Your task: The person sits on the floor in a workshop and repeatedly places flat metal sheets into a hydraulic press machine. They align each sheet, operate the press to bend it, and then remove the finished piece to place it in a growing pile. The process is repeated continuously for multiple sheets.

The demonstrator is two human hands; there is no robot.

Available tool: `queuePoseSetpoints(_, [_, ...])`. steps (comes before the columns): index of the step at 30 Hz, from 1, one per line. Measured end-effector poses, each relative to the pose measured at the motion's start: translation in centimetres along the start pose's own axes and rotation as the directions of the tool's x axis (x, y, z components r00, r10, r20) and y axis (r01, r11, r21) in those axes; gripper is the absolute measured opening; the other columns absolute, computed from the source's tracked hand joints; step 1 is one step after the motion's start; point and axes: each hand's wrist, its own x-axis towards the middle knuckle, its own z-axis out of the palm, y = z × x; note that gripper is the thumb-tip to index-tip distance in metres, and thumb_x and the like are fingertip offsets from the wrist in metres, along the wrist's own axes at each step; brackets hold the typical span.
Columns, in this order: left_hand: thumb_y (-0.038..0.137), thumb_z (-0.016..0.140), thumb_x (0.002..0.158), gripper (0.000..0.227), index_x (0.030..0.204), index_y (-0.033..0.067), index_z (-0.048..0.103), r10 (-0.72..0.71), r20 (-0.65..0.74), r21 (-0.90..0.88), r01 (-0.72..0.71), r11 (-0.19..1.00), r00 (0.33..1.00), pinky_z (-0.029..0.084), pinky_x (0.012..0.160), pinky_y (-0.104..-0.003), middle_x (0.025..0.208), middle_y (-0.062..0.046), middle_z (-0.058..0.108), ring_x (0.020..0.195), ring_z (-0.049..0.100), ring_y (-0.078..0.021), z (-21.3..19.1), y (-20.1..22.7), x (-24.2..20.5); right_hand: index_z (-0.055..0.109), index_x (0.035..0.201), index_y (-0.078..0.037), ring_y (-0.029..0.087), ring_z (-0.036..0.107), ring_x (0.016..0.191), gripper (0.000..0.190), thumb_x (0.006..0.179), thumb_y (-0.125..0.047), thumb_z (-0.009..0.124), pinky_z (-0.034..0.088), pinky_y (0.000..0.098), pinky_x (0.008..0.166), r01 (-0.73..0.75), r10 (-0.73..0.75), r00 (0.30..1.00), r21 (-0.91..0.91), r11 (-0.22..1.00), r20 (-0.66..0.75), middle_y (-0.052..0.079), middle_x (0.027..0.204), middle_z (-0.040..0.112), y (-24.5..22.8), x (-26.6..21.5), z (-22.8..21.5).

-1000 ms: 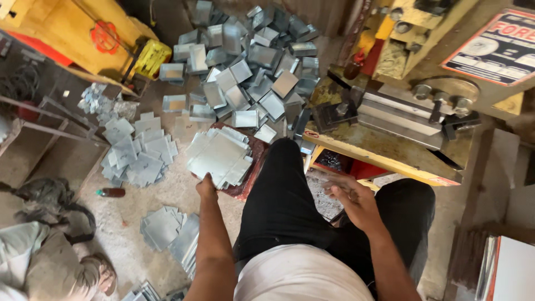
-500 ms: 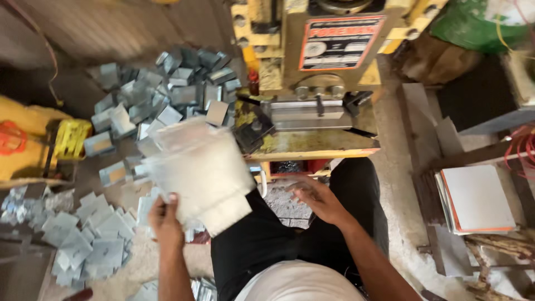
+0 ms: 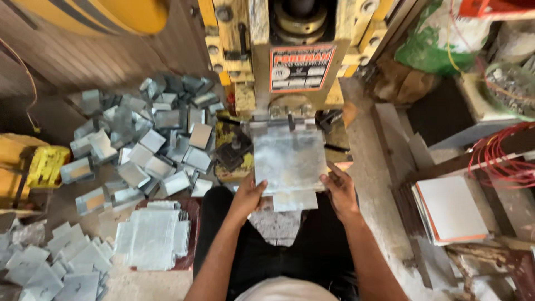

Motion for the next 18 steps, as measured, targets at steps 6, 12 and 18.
queuePoseSetpoints(6, [0.012,0.062,0.103,0.028,0.127,-0.0023,0.06,0.169,-0.054,0.17,-0.158,0.973,0.984,0.037,0.042,-0.024,0.073,-0.003,0.06,0.05,0.048,-0.0068,-1.6,-3.8,1.7,0.054,0.146,0.002,0.008,0.063,0.086,0.054,0.095,-0.006,0.068,0.056,0.0241,0.075,-0.026,0.03,0.998,0.077,0.997,-0.051,0.0,0.094,0.065,0.3,1.3,0.3])
queuePoseSetpoints(12, [0.011,0.055,0.103,0.025,0.126,0.0017,0.057,0.13,-0.037,0.005,-0.13,0.992,0.991,0.037,0.044,-0.024,0.071,-0.007,0.066,0.049,0.05,-0.0086,-1.6,-2.5,2.2,0.056,0.144,-0.002,0.009,0.063,0.084,0.052,0.094,-0.007,0.069,0.052,0.0229,0.062,-0.022,0.027,0.985,0.034,0.999,-0.168,0.001,0.102,0.069,-2.0,1.6,2.1])
queuePoseSetpoints(18, [0.008,0.052,0.102,0.027,0.128,0.0016,0.053,0.127,-0.04,-0.078,-0.13,0.988,0.991,0.037,0.044,-0.025,0.072,-0.01,0.067,0.05,0.052,-0.0105,-0.9,-1.7,1.9,0.062,0.14,-0.003,0.007,0.064,0.086,0.046,0.095,-0.008,0.07,0.059,0.0263,0.067,-0.016,0.018,0.99,0.017,1.0,-0.141,0.001,0.099,0.066,-2.5,2.4,2.0])
